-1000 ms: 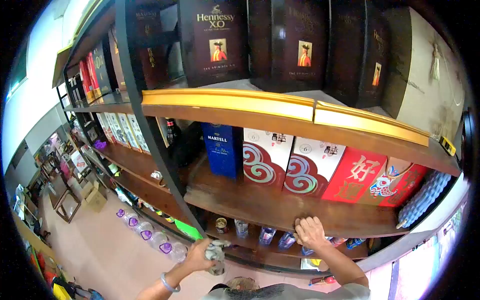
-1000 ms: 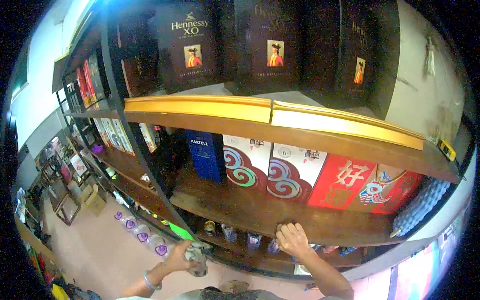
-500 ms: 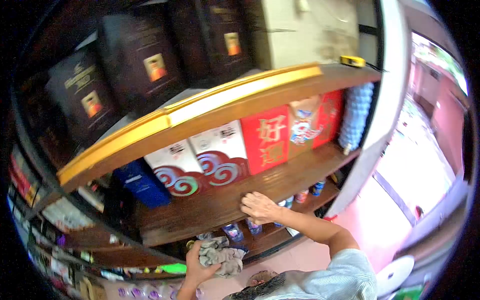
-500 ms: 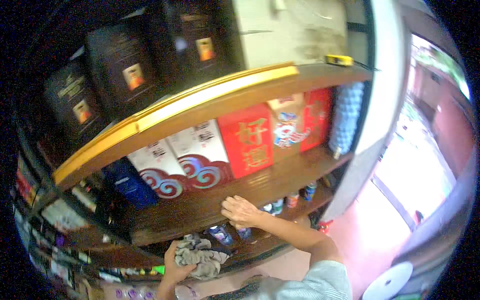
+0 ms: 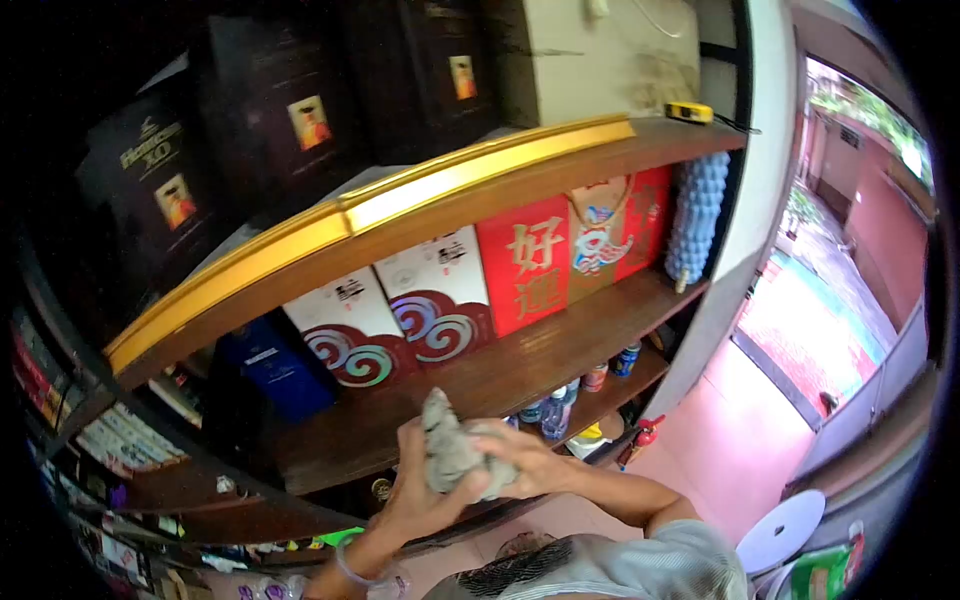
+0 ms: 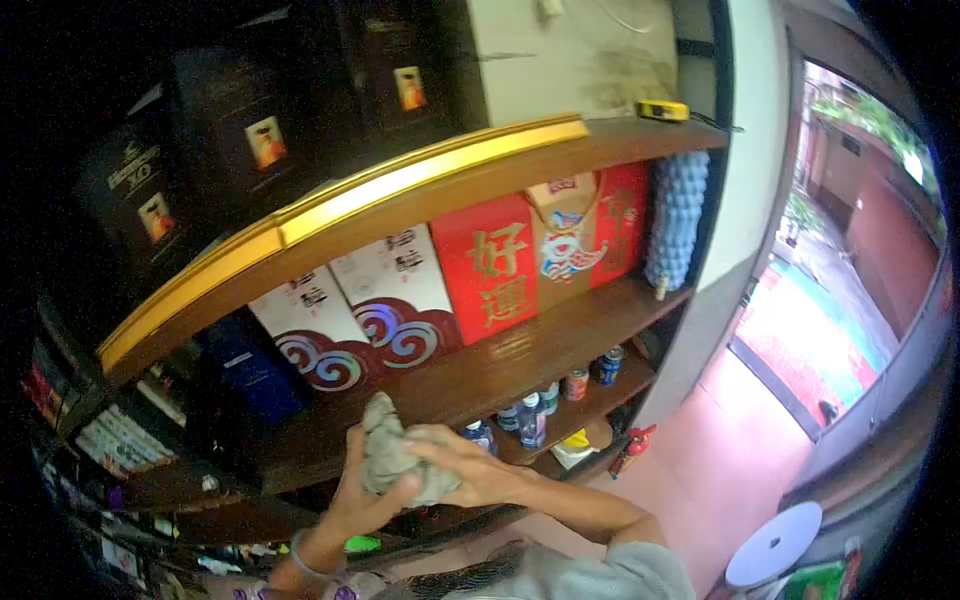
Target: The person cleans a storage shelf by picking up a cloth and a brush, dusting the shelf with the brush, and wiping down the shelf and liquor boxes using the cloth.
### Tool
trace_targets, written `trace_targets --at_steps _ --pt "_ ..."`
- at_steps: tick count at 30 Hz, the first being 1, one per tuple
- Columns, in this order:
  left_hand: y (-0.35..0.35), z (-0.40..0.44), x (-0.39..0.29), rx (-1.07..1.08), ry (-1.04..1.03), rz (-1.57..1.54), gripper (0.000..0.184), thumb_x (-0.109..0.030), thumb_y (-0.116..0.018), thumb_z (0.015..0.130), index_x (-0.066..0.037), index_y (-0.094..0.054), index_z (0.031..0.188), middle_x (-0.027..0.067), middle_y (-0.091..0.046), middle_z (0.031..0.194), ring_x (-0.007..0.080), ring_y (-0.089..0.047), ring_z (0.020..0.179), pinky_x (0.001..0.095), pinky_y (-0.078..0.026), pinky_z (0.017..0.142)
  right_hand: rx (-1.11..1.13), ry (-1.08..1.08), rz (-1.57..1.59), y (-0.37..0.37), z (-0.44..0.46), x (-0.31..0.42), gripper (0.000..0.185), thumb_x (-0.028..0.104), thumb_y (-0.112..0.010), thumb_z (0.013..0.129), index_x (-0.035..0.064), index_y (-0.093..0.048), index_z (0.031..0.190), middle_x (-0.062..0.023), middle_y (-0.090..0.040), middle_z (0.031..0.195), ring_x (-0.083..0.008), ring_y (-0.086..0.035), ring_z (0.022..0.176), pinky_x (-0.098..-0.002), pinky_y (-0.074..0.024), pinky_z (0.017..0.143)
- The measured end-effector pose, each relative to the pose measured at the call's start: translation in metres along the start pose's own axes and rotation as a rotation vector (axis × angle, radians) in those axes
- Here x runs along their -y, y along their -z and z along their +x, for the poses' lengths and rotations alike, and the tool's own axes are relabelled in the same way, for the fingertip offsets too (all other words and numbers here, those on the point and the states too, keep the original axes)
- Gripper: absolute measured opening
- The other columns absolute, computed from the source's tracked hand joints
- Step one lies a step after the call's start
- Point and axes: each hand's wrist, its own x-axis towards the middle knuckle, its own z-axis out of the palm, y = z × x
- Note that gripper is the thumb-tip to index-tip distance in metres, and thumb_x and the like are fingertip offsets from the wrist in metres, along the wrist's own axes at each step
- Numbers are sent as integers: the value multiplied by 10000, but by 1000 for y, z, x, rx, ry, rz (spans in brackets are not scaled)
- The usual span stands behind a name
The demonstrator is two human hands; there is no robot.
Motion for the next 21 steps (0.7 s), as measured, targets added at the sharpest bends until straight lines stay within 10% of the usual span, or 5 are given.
trace_targets --at_steps 4,8,11,15,21 --pt "61 9 -83 -172 -416 758 897 -466 -812 592 14 -418 1241 208 -349 1212 346 -356 1127 446 -311 957 -134 -18 30 16 -11 8 644 90 -761 675 -8 -479 1247 -215 -524 1205 -357 -522 1102 -378 -430 912" --pt "127 36 -135 -717 -887 1033 535 -331 -758 711 19 -571 1070 164 -554 998 322 -519 967 390 -407 875 -292 -407 127 33 -27 14 764 95 -794 590 -22 -464 1269 -135 -537 1229 -261 -529 1131 -354 -370 1000" --pt "163 62 -137 -731 -820 1294 317 -207 -689 774 -5 -613 1006 136 -583 1007 283 -528 971 362 -387 809 -443 -480 636 45 -8 27 917 145 -822 521 -14 -396 1318 -120 -531 1231 -239 -521 1145 -372 -387 1016" --pt "190 76 -127 -474 -578 1304 278 -183 -634 829 -6 -616 1042 151 -602 993 283 -543 958 375 -402 832 -658 -539 705 64 4 34 872 588 -791 569 -9 -503 1137 -112 -604 1079 -224 -596 995 -367 -471 917" --pt "195 81 -115 -445 -518 1128 191 -166 -634 831 4 -643 918 131 -624 834 261 -584 771 346 -449 688 -565 -179 487 96 29 55 399 377 -724 755 11 -564 746 -114 -546 781 -165 -521 674 -285 -452 651"
